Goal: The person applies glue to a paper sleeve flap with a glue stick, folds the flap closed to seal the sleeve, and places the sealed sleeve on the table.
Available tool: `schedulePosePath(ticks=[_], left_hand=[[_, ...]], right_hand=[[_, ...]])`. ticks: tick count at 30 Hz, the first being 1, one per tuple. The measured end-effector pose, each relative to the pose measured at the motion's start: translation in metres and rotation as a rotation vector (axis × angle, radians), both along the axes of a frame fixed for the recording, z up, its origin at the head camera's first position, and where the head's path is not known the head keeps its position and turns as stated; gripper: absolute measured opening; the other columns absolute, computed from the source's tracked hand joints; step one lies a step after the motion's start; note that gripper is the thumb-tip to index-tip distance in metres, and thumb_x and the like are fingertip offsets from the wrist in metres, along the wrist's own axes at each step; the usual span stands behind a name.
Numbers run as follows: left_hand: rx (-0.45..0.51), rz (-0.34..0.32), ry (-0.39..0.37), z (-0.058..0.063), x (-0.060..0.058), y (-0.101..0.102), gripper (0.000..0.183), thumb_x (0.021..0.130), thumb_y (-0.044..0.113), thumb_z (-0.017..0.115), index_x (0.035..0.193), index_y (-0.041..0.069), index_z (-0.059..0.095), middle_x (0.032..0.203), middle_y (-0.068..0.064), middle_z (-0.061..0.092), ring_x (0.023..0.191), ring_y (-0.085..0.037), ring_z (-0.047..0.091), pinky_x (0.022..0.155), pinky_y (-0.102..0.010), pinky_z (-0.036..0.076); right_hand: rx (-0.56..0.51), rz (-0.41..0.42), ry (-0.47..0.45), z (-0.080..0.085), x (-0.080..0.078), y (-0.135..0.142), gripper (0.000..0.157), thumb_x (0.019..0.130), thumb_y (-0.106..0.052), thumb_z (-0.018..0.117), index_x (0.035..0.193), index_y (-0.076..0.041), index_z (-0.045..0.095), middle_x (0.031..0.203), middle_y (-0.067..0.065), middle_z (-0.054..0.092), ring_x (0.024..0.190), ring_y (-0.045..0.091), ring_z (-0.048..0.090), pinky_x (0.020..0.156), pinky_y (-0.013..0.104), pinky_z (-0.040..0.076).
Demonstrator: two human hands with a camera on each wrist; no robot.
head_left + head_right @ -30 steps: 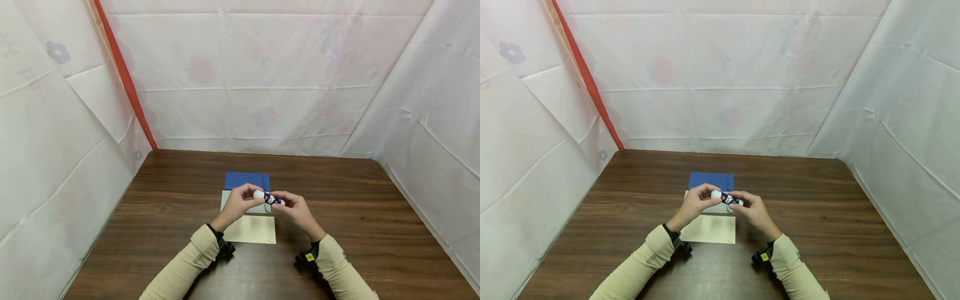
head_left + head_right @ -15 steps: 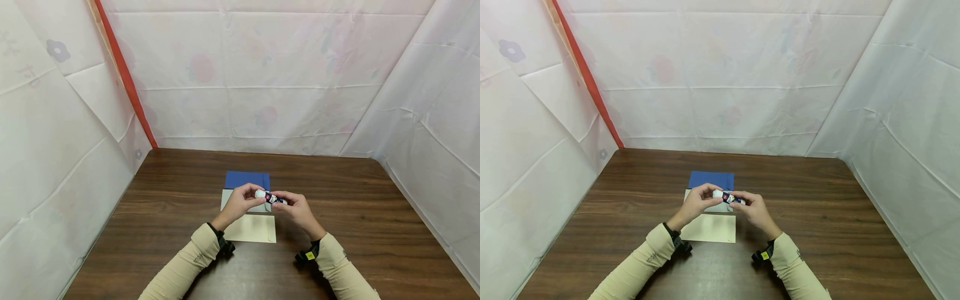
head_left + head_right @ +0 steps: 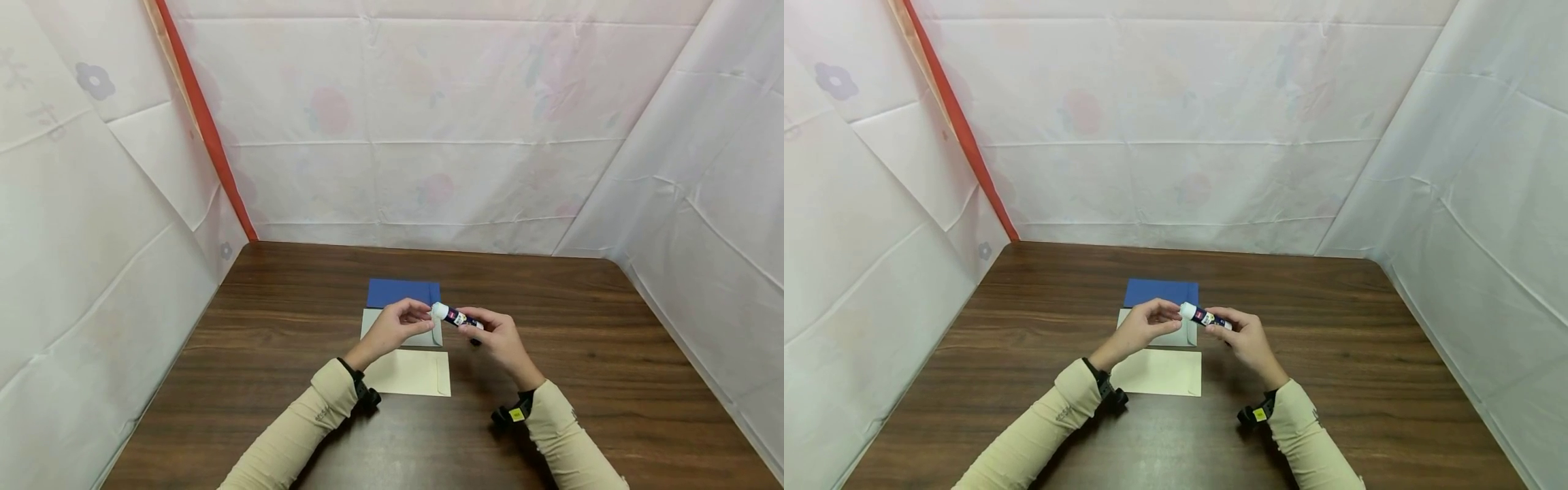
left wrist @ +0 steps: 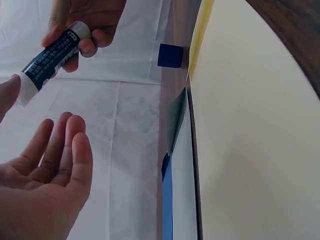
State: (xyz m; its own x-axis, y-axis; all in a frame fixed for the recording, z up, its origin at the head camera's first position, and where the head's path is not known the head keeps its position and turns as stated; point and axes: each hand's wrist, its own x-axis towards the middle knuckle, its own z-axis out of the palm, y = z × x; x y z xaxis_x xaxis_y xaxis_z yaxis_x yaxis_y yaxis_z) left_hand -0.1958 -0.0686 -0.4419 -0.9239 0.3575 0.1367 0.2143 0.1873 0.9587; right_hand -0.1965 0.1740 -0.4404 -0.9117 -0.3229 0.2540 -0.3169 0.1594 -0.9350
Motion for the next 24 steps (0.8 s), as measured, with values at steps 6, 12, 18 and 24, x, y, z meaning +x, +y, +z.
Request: schedulePosePath(ticks=[6,12,18,24], left_hand=[[-0.155,0.017,0.018,-0.002,-0.009,0.002,0.030,0.091,0.019,0.069,0.114,-0.001,0.066,0.106,-0.011,0.071,0.090,-0.015,0.063,0.076,-0.024,0.051],[-0.238,0.007,0.015,0.005,-0.019,0.008,0.025,0.091,0.017,0.068,0.112,0.002,0.068,0.103,-0.008,0.070,0.088,-0.014,0.062,0.073,-0.024,0.050],[-0.299,-0.028,0.014,0.009,-0.028,0.017,0.025,0.092,0.021,0.068,0.112,0.005,0.068,0.103,-0.007,0.071,0.089,-0.013,0.061,0.073,-0.025,0.050],[-0.355,-0.060,0.029,0.007,-0.036,0.031,0.031,0.091,0.019,0.068,0.116,0.001,0.066,0.105,-0.008,0.071,0.092,-0.014,0.062,0.075,-0.024,0.049]], right_hand=[[0.020,-0.069,0.007,0.002,-0.002,0.006,0.031,0.088,-0.007,0.071,0.115,0.006,0.067,0.093,-0.012,0.067,0.076,0.007,0.058,0.063,0.026,0.052],[-0.021,-0.110,-0.009,0.003,-0.003,0.007,0.031,0.088,-0.005,0.070,0.114,0.011,0.065,0.093,-0.013,0.068,0.073,0.003,0.060,0.063,0.026,0.055],[-0.038,-0.131,-0.003,0.003,-0.002,0.008,0.030,0.089,-0.005,0.070,0.114,0.011,0.065,0.087,-0.013,0.068,0.070,0.007,0.060,0.061,0.027,0.054],[-0.100,-0.134,-0.019,0.001,-0.003,0.009,0.030,0.091,-0.005,0.067,0.114,0.012,0.062,0.088,-0.010,0.069,0.071,0.007,0.064,0.061,0.024,0.053]])
